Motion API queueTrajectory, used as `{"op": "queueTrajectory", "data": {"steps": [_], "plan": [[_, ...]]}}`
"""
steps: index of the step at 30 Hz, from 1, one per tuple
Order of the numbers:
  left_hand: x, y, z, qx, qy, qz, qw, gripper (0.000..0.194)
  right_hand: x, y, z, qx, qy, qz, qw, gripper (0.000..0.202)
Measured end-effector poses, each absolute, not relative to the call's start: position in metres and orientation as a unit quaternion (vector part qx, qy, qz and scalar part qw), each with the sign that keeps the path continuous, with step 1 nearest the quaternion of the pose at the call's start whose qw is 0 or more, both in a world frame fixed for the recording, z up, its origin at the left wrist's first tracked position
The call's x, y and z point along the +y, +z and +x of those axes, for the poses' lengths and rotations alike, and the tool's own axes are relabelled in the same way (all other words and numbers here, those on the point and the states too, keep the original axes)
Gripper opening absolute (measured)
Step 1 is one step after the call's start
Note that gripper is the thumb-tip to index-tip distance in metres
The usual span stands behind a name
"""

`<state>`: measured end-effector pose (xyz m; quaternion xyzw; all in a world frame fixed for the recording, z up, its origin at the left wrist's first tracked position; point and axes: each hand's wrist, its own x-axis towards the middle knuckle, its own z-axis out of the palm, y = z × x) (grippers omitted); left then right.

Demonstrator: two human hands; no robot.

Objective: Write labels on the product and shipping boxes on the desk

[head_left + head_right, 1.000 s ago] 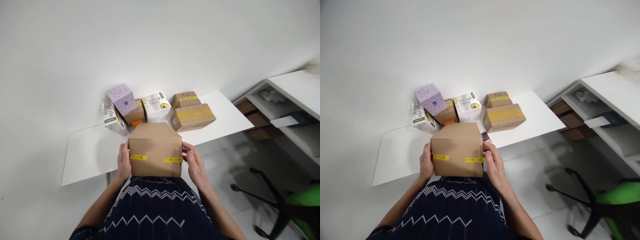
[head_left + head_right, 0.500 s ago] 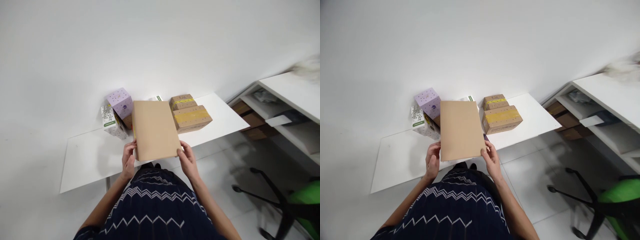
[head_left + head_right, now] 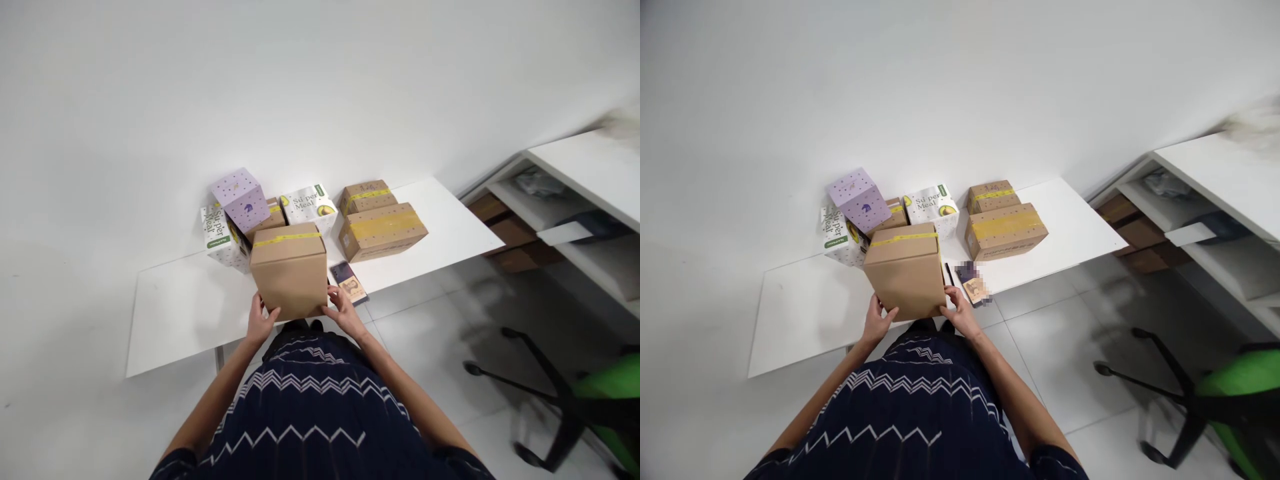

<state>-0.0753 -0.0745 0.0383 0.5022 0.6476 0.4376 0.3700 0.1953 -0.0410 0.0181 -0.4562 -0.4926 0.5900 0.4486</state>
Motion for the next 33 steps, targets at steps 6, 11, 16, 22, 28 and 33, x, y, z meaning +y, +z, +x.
{"op": "queueTrajectory", "data": {"steps": [6, 11, 16, 22, 28, 33], "plan": [[-0.083, -0.001, -0.084, 0.713, 0.378, 0.527, 0.268, 0.039, -0.024, -0.007, 0.181, -0.549, 0.502, -0.517, 0.423, 0.025], [-0.084, 0.007, -0.097, 0.708, 0.359, 0.565, 0.224, 0.022, -0.017, -0.021, 0.188, -0.604, 0.441, -0.578, 0.327, 0.025], [-0.074, 0.068, -0.100, 0.676, 0.484, 0.542, 0.123, 0.026, 0.000, -0.021, 0.200, -0.632, 0.360, -0.674, 0.127, 0.025], [-0.051, 0.152, -0.053, 0.454, 0.474, 0.754, -0.031, 0.025, 0.030, -0.005, 0.181, -0.601, 0.350, -0.718, 0.000, 0.033], [-0.037, 0.165, -0.023, 0.460, 0.243, 0.852, -0.068, 0.031, 0.037, 0.005, 0.175, -0.559, 0.405, -0.722, 0.050, 0.020], [-0.036, 0.159, -0.010, 0.488, 0.204, 0.845, -0.075, 0.026, 0.036, 0.032, 0.211, -0.462, 0.452, -0.730, 0.224, 0.009]]}}
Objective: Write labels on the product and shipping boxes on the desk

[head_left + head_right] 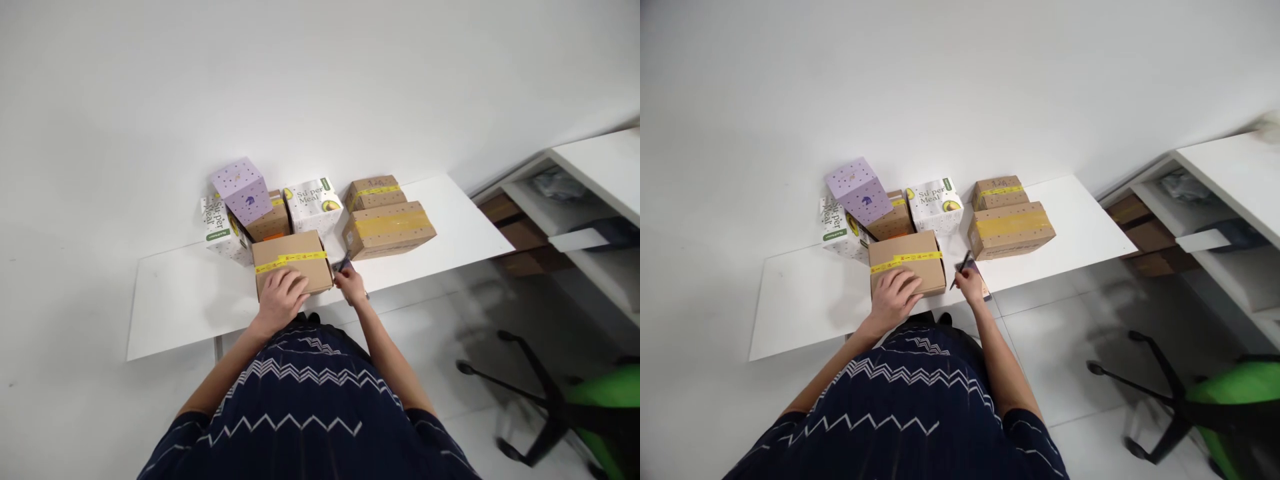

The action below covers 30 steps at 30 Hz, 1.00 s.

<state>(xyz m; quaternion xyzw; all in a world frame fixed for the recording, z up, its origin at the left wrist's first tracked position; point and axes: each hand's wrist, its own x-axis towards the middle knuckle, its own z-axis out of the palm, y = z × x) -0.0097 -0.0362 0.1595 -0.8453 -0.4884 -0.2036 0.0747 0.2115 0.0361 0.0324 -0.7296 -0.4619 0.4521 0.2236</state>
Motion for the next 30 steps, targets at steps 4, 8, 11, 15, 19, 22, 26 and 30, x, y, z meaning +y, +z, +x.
{"op": "queueTrajectory", "data": {"steps": [4, 8, 11, 15, 19, 22, 26, 30], "plan": [[-0.033, 0.153, 0.006, -0.493, -0.216, -0.839, 0.078, 0.027, 0.034, 0.089, 0.233, -0.309, 0.412, -0.645, 0.564, 0.023], [-0.030, 0.147, 0.008, -0.458, -0.255, -0.847, 0.088, 0.025, 0.024, 0.145, 0.220, -0.341, 0.445, -0.517, 0.648, 0.027], [-0.030, 0.143, 0.005, -0.451, -0.267, -0.848, 0.078, 0.025, 0.018, 0.161, 0.196, -0.438, 0.476, -0.456, 0.611, 0.026], [-0.032, 0.139, 0.004, -0.461, -0.267, -0.843, 0.071, 0.025, 0.021, 0.152, 0.170, -0.580, 0.433, -0.423, 0.545, 0.019], [-0.033, 0.136, 0.005, -0.458, -0.260, -0.846, 0.080, 0.021, 0.028, 0.144, 0.164, -0.657, 0.366, -0.428, 0.501, 0.010], [-0.033, 0.136, 0.006, -0.455, -0.259, -0.847, 0.089, 0.020, 0.029, 0.144, 0.165, -0.672, 0.348, -0.428, 0.494, 0.009], [-0.032, 0.136, 0.006, -0.450, -0.266, -0.847, 0.100, 0.020, 0.029, 0.146, 0.166, -0.690, 0.331, -0.430, 0.478, 0.009], [-0.033, 0.133, 0.006, -0.455, -0.271, -0.844, 0.083, 0.022, 0.029, 0.145, 0.165, -0.701, 0.319, -0.437, 0.464, 0.009]]}}
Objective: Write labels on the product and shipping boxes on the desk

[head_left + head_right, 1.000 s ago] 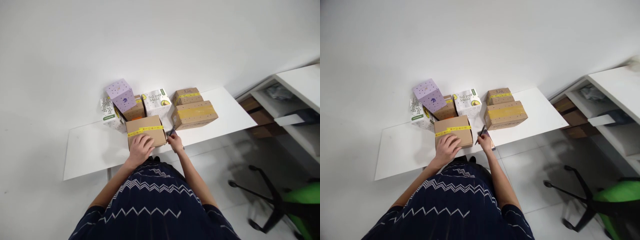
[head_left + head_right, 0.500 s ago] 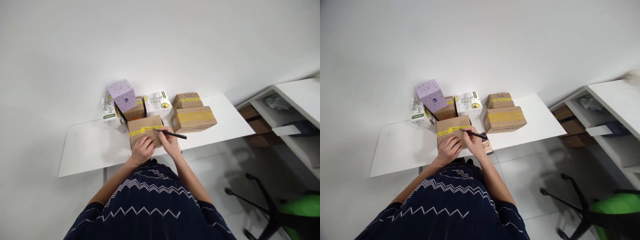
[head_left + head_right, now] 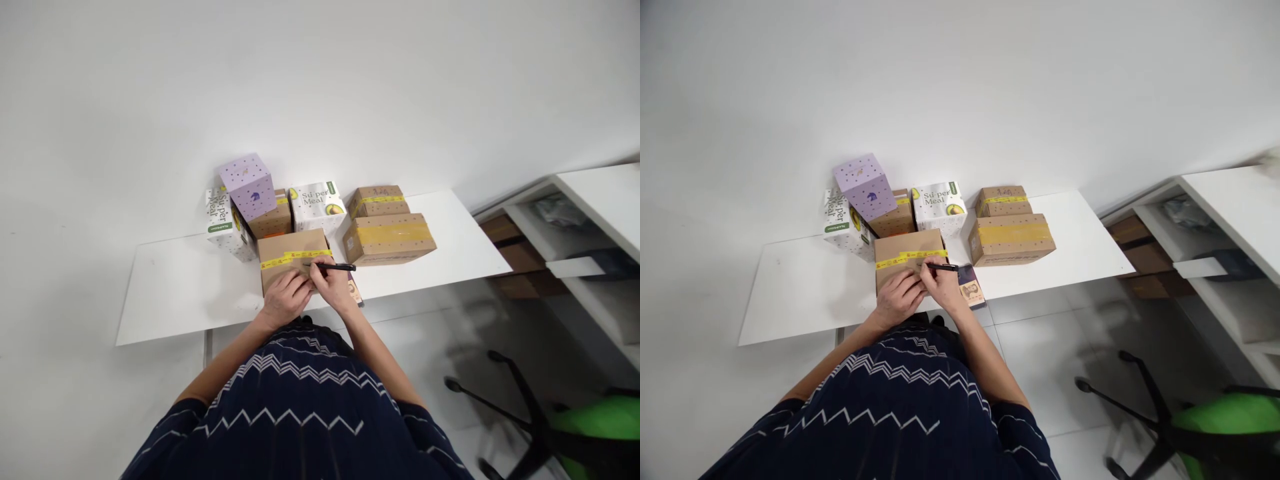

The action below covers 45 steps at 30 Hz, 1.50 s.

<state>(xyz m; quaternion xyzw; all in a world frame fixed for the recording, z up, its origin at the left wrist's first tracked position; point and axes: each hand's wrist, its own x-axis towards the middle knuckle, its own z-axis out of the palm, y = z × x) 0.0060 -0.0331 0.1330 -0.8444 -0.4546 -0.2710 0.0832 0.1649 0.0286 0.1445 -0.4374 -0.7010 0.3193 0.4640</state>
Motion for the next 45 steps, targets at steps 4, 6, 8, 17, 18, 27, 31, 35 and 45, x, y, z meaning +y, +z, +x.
{"op": "queueTrajectory", "data": {"steps": [4, 6, 8, 17, 18, 27, 31, 35, 45], "plan": [[-0.034, 0.131, 0.006, -0.460, -0.274, -0.841, 0.081, 0.022, 0.029, 0.145, 0.165, -0.704, 0.319, -0.434, 0.464, 0.009], [-0.034, 0.131, 0.006, -0.464, -0.276, -0.839, 0.068, 0.022, 0.030, 0.145, 0.164, -0.704, 0.320, -0.435, 0.461, 0.010], [-0.033, 0.131, 0.006, -0.467, -0.278, -0.838, 0.057, 0.022, 0.030, 0.145, 0.164, -0.707, 0.321, -0.437, 0.455, 0.011], [-0.033, 0.133, 0.005, -0.452, -0.269, -0.843, 0.112, 0.021, 0.031, 0.146, 0.163, -0.719, 0.314, -0.431, 0.446, 0.014], [-0.033, 0.133, 0.005, -0.451, -0.269, -0.843, 0.115, 0.021, 0.031, 0.146, 0.163, -0.718, 0.315, -0.433, 0.445, 0.014], [-0.032, 0.133, 0.005, -0.465, -0.274, -0.839, 0.072, 0.023, 0.031, 0.146, 0.164, -0.683, 0.353, -0.437, 0.466, 0.012], [-0.031, 0.136, 0.004, -0.454, -0.272, -0.843, 0.099, 0.023, 0.031, 0.144, 0.169, -0.530, 0.427, -0.469, 0.563, 0.018], [-0.030, 0.136, 0.002, -0.451, -0.274, -0.844, 0.092, 0.024, 0.045, 0.125, 0.197, -0.400, 0.428, -0.531, 0.613, 0.025], [-0.029, 0.136, -0.003, -0.446, -0.283, -0.845, 0.085, 0.025, 0.040, -0.006, 0.211, -0.643, 0.373, -0.668, -0.034, 0.014]]}}
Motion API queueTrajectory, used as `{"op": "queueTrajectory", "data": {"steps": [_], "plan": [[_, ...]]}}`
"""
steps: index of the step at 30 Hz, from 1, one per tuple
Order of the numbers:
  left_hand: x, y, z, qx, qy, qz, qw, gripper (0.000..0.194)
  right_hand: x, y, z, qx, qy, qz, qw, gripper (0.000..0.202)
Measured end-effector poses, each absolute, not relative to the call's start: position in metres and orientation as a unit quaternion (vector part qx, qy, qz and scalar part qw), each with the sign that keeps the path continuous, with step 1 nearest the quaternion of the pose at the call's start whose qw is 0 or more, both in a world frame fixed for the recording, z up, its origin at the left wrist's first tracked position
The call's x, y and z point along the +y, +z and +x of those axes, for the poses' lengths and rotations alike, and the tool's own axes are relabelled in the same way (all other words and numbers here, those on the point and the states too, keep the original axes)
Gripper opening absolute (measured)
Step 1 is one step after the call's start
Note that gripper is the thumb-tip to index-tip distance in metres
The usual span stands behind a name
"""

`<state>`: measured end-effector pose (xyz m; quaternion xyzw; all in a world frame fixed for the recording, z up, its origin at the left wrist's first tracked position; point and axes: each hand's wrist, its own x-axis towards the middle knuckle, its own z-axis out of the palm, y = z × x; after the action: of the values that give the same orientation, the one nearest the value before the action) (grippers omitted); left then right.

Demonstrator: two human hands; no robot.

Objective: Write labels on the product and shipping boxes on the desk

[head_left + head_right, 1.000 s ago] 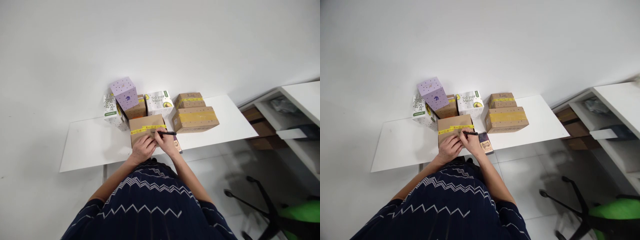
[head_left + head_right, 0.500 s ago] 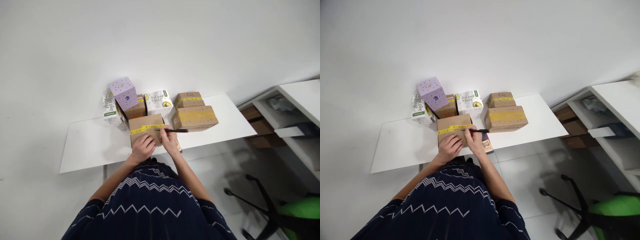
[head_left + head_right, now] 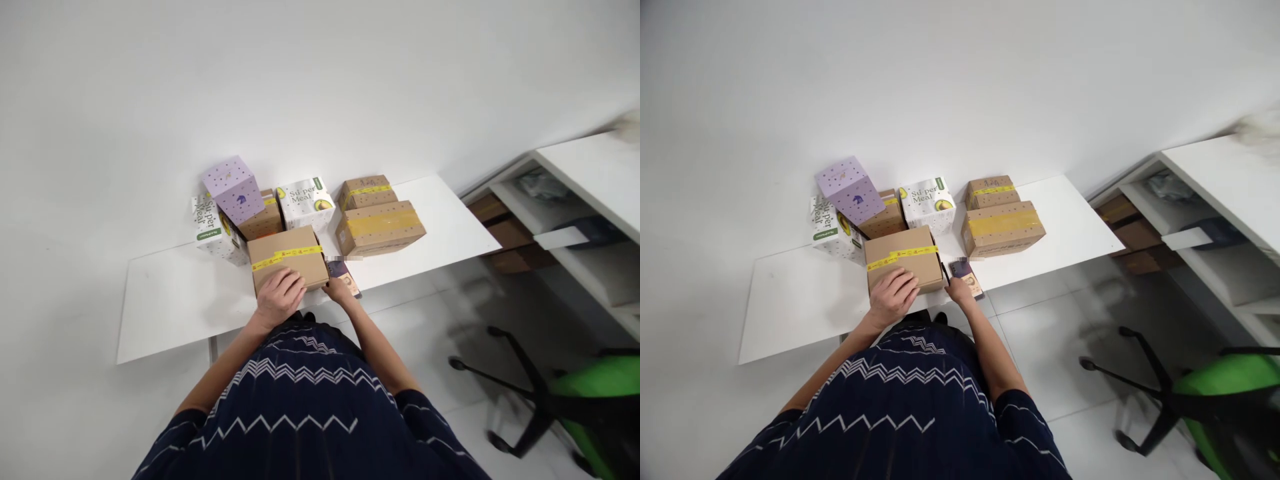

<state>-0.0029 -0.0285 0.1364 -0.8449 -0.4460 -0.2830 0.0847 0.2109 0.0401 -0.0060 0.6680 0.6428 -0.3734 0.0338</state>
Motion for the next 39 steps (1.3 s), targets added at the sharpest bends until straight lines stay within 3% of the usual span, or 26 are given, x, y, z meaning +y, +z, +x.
{"op": "queueTrajectory", "data": {"steps": [7, 10, 13, 15, 21, 24, 26, 29, 31, 35, 39], "plan": [[-0.029, 0.140, -0.001, -0.447, -0.281, -0.841, 0.115, 0.022, 0.034, -0.023, 0.213, 0.633, -0.377, 0.676, 0.023, 0.035], [-0.028, 0.140, -0.001, -0.441, -0.281, -0.843, 0.124, 0.021, 0.026, -0.023, 0.228, 0.608, -0.294, 0.737, 0.002, 0.039], [-0.028, 0.140, -0.001, -0.439, -0.286, -0.843, 0.122, 0.022, 0.018, -0.024, 0.235, 0.582, -0.194, 0.790, -0.002, 0.061], [-0.028, 0.139, -0.001, -0.439, -0.288, -0.842, 0.121, 0.023, 0.016, -0.027, 0.236, 0.585, -0.190, 0.789, 0.012, 0.075], [-0.027, 0.139, -0.001, -0.437, -0.282, -0.844, 0.128, 0.021, 0.016, -0.030, 0.234, 0.591, -0.220, 0.775, -0.032, 0.071], [-0.028, 0.140, -0.001, -0.435, -0.284, -0.844, 0.134, 0.021, 0.011, -0.022, 0.241, 0.506, -0.314, 0.793, -0.128, 0.069], [-0.028, 0.140, -0.001, -0.437, -0.284, -0.843, 0.133, 0.021, 0.002, -0.012, 0.248, 0.389, -0.448, 0.766, -0.246, 0.066], [-0.028, 0.139, -0.001, -0.437, -0.276, -0.847, 0.126, 0.022, -0.017, 0.016, 0.259, 0.197, -0.634, 0.612, -0.429, 0.057], [-0.028, 0.138, -0.001, -0.435, -0.275, -0.849, 0.120, 0.022, -0.030, 0.044, 0.263, 0.126, -0.700, 0.496, -0.498, 0.049], [-0.027, 0.137, -0.001, -0.433, -0.287, -0.847, 0.115, 0.022, -0.044, 0.112, 0.259, 0.097, -0.762, 0.347, -0.538, 0.050], [-0.028, 0.137, -0.001, -0.440, -0.285, -0.845, 0.108, 0.024, -0.047, 0.161, 0.236, 0.112, -0.826, 0.275, -0.479, 0.059]]}}
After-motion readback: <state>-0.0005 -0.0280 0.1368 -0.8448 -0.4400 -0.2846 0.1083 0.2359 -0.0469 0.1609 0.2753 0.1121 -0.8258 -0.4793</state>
